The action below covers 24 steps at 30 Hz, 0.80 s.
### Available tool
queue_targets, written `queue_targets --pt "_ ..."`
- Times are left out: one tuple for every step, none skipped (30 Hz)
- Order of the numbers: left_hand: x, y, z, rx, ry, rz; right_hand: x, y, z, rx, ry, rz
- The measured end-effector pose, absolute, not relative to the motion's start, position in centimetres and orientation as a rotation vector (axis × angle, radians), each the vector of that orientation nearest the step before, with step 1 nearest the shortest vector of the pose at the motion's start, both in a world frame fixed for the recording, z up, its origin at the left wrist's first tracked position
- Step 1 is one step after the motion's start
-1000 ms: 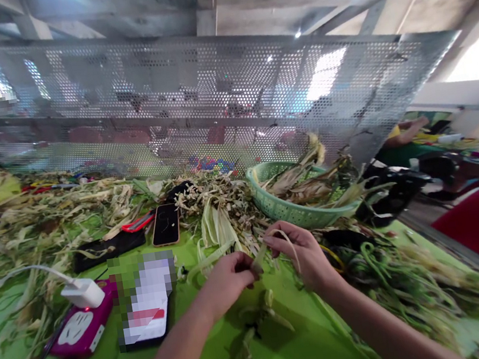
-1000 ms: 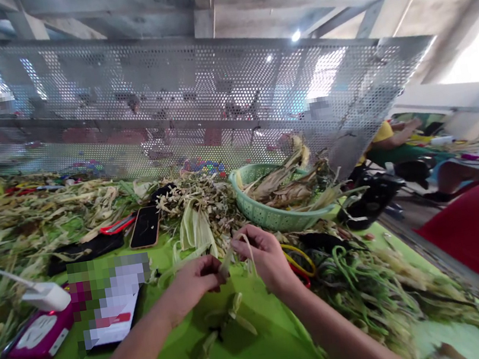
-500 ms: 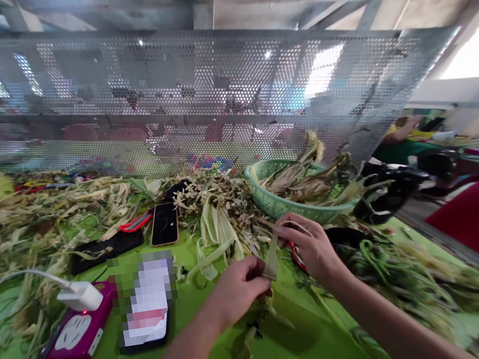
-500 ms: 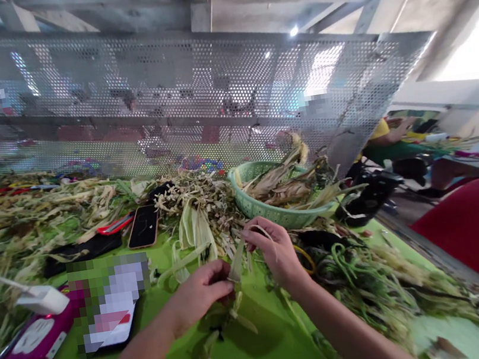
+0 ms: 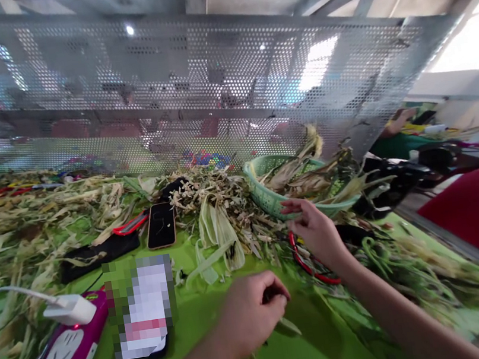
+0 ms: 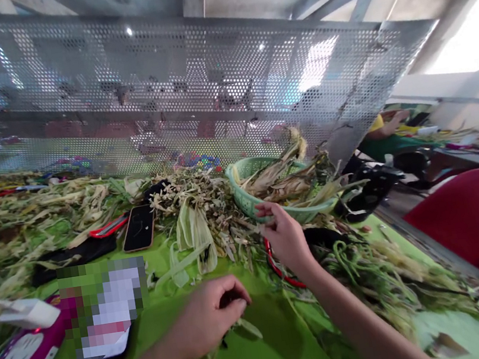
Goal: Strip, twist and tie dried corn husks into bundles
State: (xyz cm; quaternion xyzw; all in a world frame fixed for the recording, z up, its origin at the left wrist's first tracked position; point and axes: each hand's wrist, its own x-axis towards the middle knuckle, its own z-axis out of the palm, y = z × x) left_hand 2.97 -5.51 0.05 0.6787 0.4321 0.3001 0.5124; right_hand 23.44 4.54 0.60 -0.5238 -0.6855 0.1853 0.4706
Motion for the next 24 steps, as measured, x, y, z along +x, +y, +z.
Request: queue_targets --pt "3.0 -5.6 0.0 1.648 1.043 0.733 23.2 4.4 0.6 -1.296 -1.728 0.389" --pt "3.0 -5.6 0.0 1.665 1.043 0.742 22.8 4.1 0.6 -1.303 -1.774 0.333" --pt "3.1 -5.7 0.0 1.682 1.04 0.75 22.3 3.7 0.7 -1.298 -1.824 0.295" --pt "3.1 -5.8 0.1 1.699 1.037 0.759 21.8 3.3 0.8 -1.283 -1.88 0.285" --pt "3.1 -5.8 0.1 1.718 1.032 0.767 21.1 2.9 0.9 -1.262 -1.942 0.31" --pt "3.2 -5.9 0.1 1.736 1.027 0.776 20.4 2.6 0.9 -1.236 -2.016 0.367" --pt "3.2 -6.0 0.2 1.753 1.024 0.787 19.6 2.3 0.7 -1.207 -2.092 0.438" --pt "3.2 -6.0 0.2 1.77 1.023 0.799 18.9 2.1 0.5 -1.18 -2.169 0.505" --pt "3.2 -6.1 0.2 1.783 1.02 0.81 18.1 2.1 0.2 -1.153 -2.243 0.557" --pt "3.2 -6.1 0.2 1.795 1.015 0.82 17.5 2.1 -0.2 -1.131 -2.31 0.583" --pt "3.2 -6.1 0.3 1.804 1.008 0.827 16.9 2.1 -0.6 -1.118 -2.366 0.589" --pt "3.1 -6.1 0.3 1.811 1.0 0.831 16.4 2.2 -0.8 -1.116 -2.407 0.582" --pt "3.1 -6.1 0.2 1.818 0.994 0.831 16.0 2.3 -1.0 -1.127 -2.43 0.57" --pt "3.0 -6.1 0.2 1.823 0.989 0.83 15.9 2.4 -1.0 -1.149 -2.431 0.559" --pt "3.0 -6.1 0.2 1.829 0.989 0.829 15.9 2.4 -0.9 -1.183 -2.414 0.545" --pt "3.0 -6.1 0.2 1.834 0.989 0.827 16.1 2.5 -0.6 -1.22 -2.384 0.527" --pt "2.9 -6.1 0.1 1.841 0.988 0.825 16.5 2.5 -0.3 -1.258 -2.35 0.497" --pt "2.9 -6.2 0.1 1.847 0.986 0.824 17.0 2.6 0.2 -1.299 -2.318 0.445" --pt "2.9 -6.2 0.1 1.853 0.98 0.824 17.6 2.7 0.7 -1.342 -2.3 0.377" --pt "2.9 -6.3 0.1 1.855 0.972 0.825 18.2 2.7 1.2 -1.384 -2.295 0.286" --pt "2.9 -6.3 0.2 1.855 0.961 0.825 18.7 2.8 1.7 -1.422 -2.294 0.168" --pt "2.9 -6.4 0.2 1.85 0.949 0.823 19.1 2.8 2.1 -1.442 -2.297 0.038" --pt "2.8 -6.5 0.4 1.836 0.936 0.814 19.2 2.8 2.4 -1.438 -2.303 -0.064" --pt "2.7 -6.6 0.5 1.812 0.917 0.793 19.0 2.7 2.7 -1.403 -2.323 -0.109"
